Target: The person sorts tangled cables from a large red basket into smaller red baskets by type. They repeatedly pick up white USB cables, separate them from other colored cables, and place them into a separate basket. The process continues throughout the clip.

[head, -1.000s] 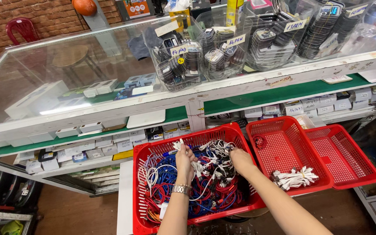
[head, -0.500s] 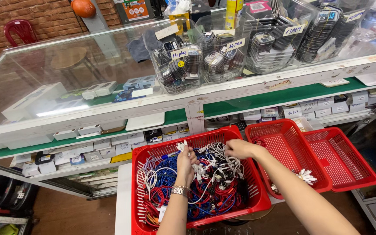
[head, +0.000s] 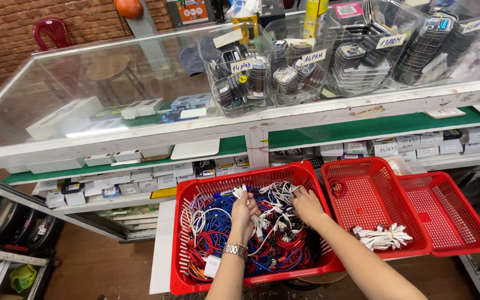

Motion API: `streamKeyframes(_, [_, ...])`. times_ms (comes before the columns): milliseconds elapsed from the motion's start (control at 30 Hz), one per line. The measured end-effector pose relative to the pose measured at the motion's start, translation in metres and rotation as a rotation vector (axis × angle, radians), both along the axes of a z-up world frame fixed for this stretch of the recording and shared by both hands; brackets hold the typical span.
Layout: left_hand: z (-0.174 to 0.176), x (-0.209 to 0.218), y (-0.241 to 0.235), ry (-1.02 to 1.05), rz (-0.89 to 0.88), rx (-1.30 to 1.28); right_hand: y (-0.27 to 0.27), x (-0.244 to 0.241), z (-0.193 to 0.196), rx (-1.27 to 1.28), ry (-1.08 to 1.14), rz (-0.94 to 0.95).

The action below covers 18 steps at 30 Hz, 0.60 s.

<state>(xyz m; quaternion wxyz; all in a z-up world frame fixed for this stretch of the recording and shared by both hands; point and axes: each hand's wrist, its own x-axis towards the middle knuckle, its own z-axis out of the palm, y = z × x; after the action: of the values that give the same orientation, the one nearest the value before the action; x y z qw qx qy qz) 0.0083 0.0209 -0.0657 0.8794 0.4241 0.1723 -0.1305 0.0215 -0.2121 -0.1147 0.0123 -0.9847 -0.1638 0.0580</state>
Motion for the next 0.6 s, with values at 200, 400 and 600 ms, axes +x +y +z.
streamKeyframes(200, [0.001,-0.003,0.001,0.028,-0.047,0.019,0.001,0.007,0.053,0.168,0.217,-0.158])
streamKeyframes(400, [0.006,0.003,-0.028,0.047,-0.255,0.094,-0.029,0.020,0.129,1.101,0.651,-0.199])
streamKeyframes(600, [0.016,0.011,-0.052,-0.017,-0.324,-0.008,-0.016,-0.006,0.142,1.192,0.802,-0.183])
